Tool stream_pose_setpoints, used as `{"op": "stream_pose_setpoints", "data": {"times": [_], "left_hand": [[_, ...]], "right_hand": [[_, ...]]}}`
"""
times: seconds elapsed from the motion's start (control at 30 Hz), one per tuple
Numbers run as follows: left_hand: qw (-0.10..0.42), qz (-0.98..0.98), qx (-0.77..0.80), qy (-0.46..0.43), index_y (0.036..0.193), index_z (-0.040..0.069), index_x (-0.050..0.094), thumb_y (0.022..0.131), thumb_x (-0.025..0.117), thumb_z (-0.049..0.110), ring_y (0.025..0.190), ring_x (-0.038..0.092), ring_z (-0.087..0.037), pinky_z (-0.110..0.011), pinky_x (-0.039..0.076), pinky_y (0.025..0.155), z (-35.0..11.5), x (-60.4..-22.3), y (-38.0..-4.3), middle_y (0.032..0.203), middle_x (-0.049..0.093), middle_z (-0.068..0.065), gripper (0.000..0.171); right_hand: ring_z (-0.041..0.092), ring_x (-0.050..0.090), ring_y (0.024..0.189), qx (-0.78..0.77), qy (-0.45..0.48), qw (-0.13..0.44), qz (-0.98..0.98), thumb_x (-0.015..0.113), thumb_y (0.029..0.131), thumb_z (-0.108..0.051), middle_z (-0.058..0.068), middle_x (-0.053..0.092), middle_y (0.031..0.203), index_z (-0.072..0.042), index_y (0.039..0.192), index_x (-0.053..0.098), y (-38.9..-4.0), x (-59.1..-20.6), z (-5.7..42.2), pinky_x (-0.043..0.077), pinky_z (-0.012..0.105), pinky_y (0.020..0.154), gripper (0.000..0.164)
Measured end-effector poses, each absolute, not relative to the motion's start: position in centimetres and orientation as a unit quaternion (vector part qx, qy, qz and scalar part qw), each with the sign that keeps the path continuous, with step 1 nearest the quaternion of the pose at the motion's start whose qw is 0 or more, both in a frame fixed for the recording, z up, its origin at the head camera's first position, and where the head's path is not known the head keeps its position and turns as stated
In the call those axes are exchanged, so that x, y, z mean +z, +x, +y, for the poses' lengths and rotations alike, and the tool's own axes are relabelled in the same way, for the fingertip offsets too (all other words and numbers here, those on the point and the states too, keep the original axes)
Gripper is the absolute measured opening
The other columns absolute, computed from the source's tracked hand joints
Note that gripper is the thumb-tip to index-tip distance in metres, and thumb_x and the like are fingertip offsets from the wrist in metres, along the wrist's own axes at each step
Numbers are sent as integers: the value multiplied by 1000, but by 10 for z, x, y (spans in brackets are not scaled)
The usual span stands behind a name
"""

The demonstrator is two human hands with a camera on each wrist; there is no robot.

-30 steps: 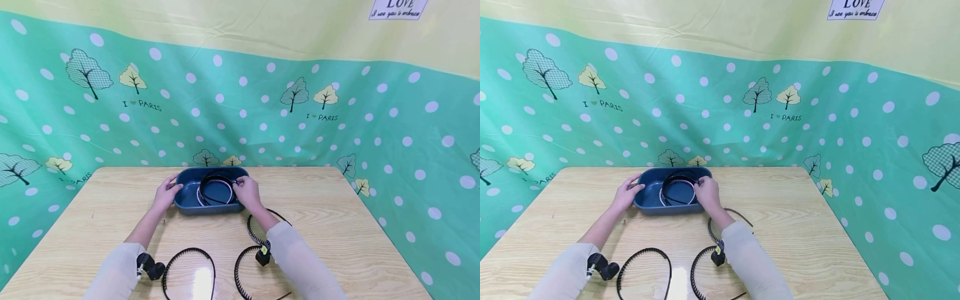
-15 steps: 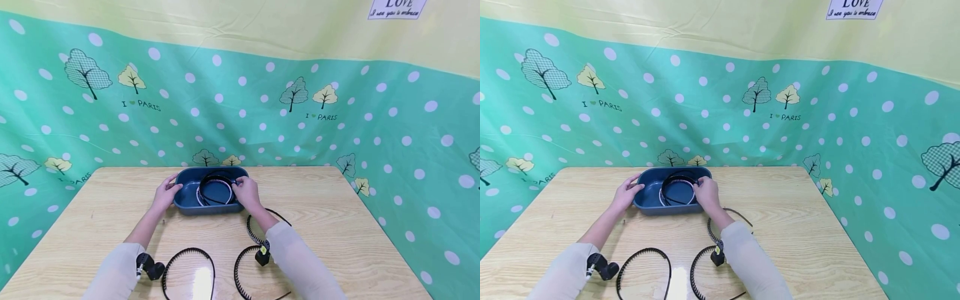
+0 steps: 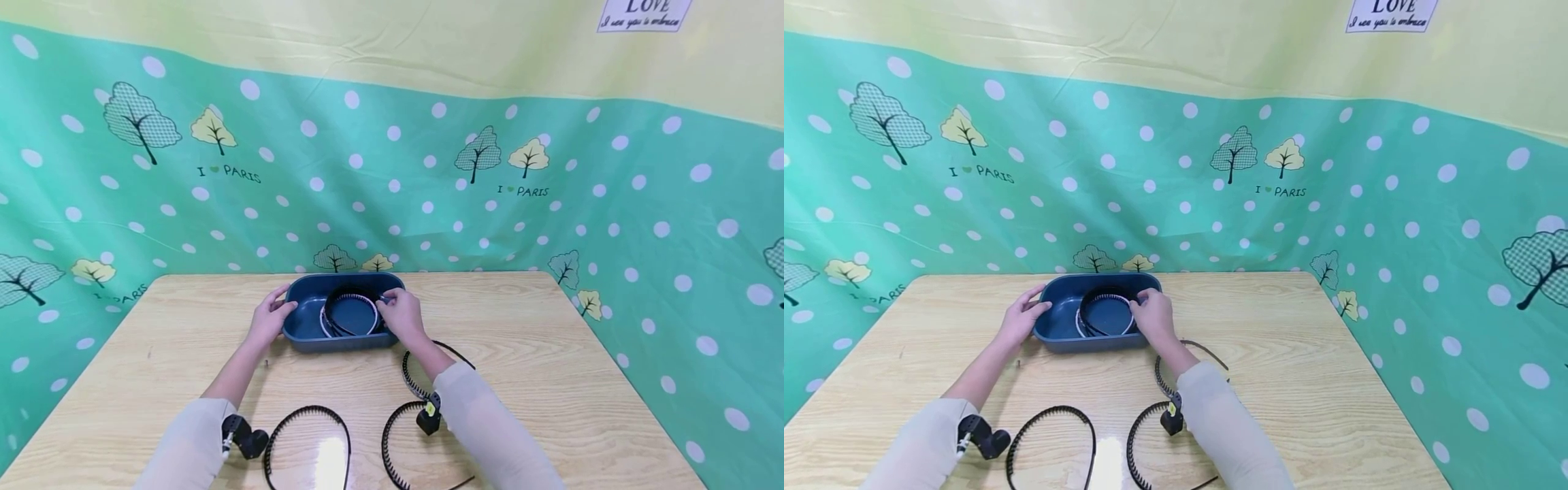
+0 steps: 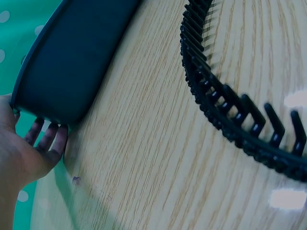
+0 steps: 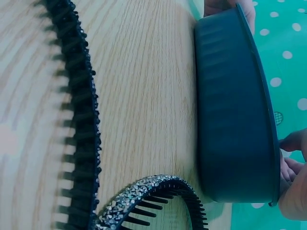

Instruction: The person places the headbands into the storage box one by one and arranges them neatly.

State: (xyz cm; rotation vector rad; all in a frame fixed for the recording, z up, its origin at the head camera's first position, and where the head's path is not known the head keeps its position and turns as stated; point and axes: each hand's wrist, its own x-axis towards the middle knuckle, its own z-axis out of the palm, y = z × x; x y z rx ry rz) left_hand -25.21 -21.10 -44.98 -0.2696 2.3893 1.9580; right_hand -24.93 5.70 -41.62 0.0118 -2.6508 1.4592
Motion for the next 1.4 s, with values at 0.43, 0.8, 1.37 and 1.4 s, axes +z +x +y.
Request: {"op": "stream_pose_setpoints", "data": {"times": [0.43,0.8,1.37,1.4], "left_hand": [[23,770,631,-88,148,22,29,96,51,25,123,47,-37,-40,52,90,-212,-453,-253,143,38,-22,57],[18,767,635,-85,148,21,29,96,50,24,122,47,-37,-37,51,91,-211,-451,-252,142,38,-23,56],[20,771,630,-88,148,22,28,96,49,25,124,45,-38,-41,49,93,-211,-450,-251,144,37,-22,56],[20,771,631,-88,148,22,28,96,50,25,124,46,-38,-40,50,92,-211,-450,-251,143,37,-22,56]], "right_hand": [[15,54,70,455,46,75,-886,68,85,-17,6,62,81,-4,105,67,-245,-413,56,45,23,59,24],[15,56,74,429,87,75,-896,68,85,-21,7,64,88,-5,106,67,-245,-407,63,46,24,63,26],[16,58,78,423,100,59,-899,67,86,-19,7,65,92,-5,107,67,-240,-397,82,49,26,68,26],[16,58,78,423,98,57,-899,67,86,-20,7,65,92,-5,107,67,-240,-396,83,49,26,68,26]]}}
